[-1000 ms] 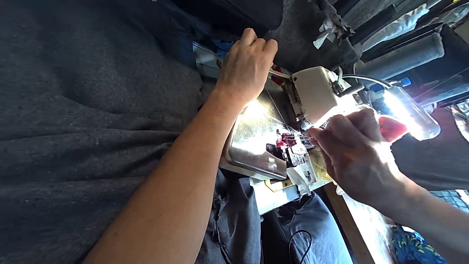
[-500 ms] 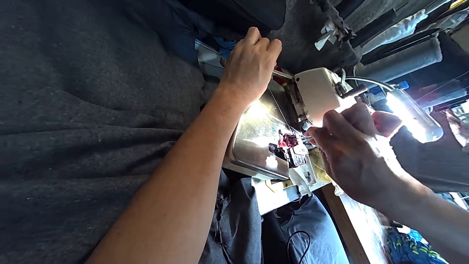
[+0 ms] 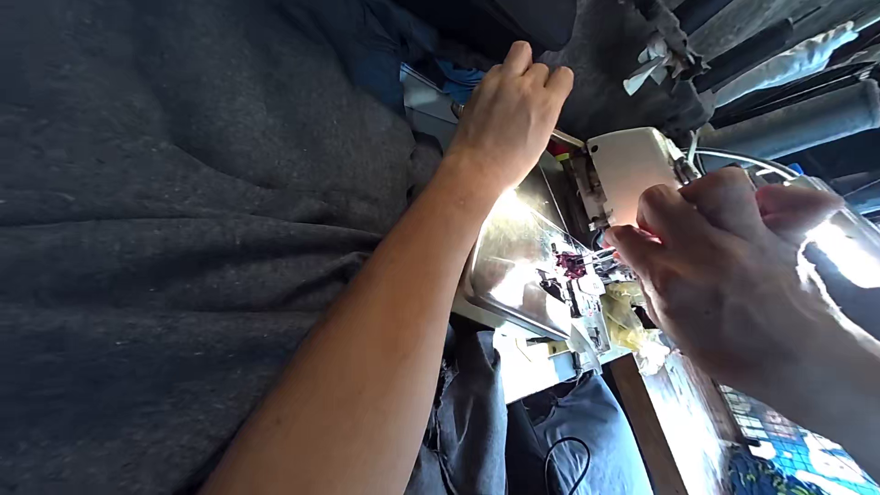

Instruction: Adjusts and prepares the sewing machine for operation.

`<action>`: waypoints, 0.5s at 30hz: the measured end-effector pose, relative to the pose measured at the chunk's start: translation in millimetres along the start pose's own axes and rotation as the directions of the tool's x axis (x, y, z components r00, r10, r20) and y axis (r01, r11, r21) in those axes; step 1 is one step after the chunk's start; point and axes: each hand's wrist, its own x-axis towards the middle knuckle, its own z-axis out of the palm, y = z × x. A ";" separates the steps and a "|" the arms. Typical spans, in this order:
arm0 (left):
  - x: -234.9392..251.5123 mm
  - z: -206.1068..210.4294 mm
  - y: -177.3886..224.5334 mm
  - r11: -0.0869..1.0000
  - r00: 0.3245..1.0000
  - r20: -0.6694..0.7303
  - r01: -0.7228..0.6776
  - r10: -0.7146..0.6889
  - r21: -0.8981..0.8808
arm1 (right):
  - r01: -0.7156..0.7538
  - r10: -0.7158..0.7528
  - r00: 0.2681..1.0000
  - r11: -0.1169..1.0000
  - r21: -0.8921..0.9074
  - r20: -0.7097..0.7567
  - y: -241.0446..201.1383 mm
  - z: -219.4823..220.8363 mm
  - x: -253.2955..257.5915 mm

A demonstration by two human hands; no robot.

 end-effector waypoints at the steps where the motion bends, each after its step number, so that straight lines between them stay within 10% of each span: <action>1: 0.2 -0.3 0.1 1.000 1.000 0.007 -0.002 0.002 -0.001 | 0.014 -0.014 1.000 1.000 -0.010 0.018 -0.4 -3.1 2.7; 15: 3.1 -2.5 2.5 0.999 0.999 0.029 0.026 -0.025 -0.028 | -0.003 0.002 1.000 0.999 0.047 0.020 3.8 -4.2 11.4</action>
